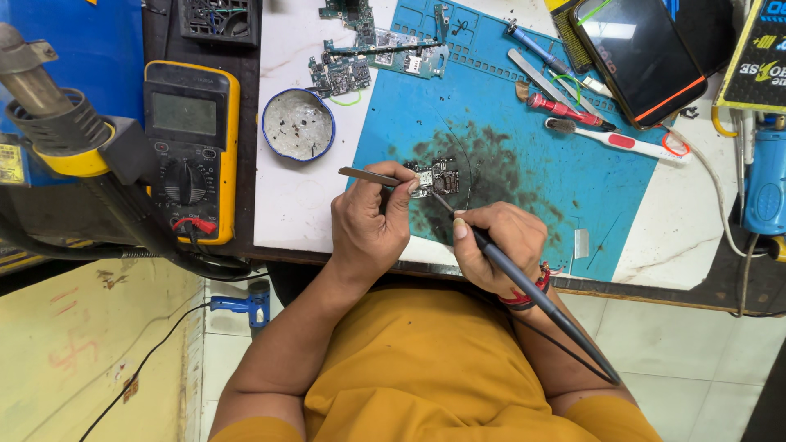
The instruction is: The person solders a disassembled phone motherboard on a repair bench, holding the board with tweezers in one hand and a soldering iron in the other. They reposition the board and continue applying the iron to different points on the board throughout the episode.
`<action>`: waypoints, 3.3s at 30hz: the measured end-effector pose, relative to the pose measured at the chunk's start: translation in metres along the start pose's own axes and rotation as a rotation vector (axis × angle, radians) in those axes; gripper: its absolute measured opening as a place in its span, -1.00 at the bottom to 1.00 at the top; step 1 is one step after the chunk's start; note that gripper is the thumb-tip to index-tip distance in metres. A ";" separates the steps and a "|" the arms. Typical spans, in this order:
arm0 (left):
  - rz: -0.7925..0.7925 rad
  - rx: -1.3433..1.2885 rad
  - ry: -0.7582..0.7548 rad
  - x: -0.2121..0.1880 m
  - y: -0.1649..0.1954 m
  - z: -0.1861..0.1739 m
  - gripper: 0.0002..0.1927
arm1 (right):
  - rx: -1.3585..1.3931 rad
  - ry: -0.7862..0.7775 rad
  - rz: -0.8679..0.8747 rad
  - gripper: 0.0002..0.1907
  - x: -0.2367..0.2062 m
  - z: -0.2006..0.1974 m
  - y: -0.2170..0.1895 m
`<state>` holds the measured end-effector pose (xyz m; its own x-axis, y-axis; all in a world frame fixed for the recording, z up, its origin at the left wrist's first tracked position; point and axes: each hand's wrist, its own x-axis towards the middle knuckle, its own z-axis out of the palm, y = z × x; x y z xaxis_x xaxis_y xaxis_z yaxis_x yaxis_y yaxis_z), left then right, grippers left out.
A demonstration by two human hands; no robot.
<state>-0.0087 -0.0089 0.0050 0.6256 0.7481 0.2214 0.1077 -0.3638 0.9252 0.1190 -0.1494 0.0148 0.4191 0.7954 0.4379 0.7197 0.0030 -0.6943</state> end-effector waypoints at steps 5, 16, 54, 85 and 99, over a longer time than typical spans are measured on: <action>-0.005 0.005 -0.004 -0.001 0.000 0.000 -0.93 | 0.007 0.001 0.000 -0.93 0.000 0.000 0.000; -0.009 0.000 0.003 -0.001 0.000 0.001 -0.92 | -0.005 0.010 -0.006 -0.92 0.000 0.001 0.000; -0.012 0.004 -0.002 -0.001 -0.001 0.001 -0.92 | -0.007 -0.001 0.003 -0.92 0.001 0.000 0.000; -0.070 -0.126 0.078 -0.005 -0.005 0.004 -0.86 | -0.193 0.001 -0.021 -0.72 0.015 0.004 -0.010; -0.079 -0.064 0.043 -0.003 0.000 0.002 -0.90 | -0.195 -0.045 0.012 -0.61 0.017 0.006 -0.008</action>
<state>-0.0092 -0.0125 0.0039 0.5831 0.7967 0.1591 0.1045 -0.2678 0.9578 0.1168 -0.1322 0.0238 0.4063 0.8212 0.4007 0.8101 -0.1209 -0.5737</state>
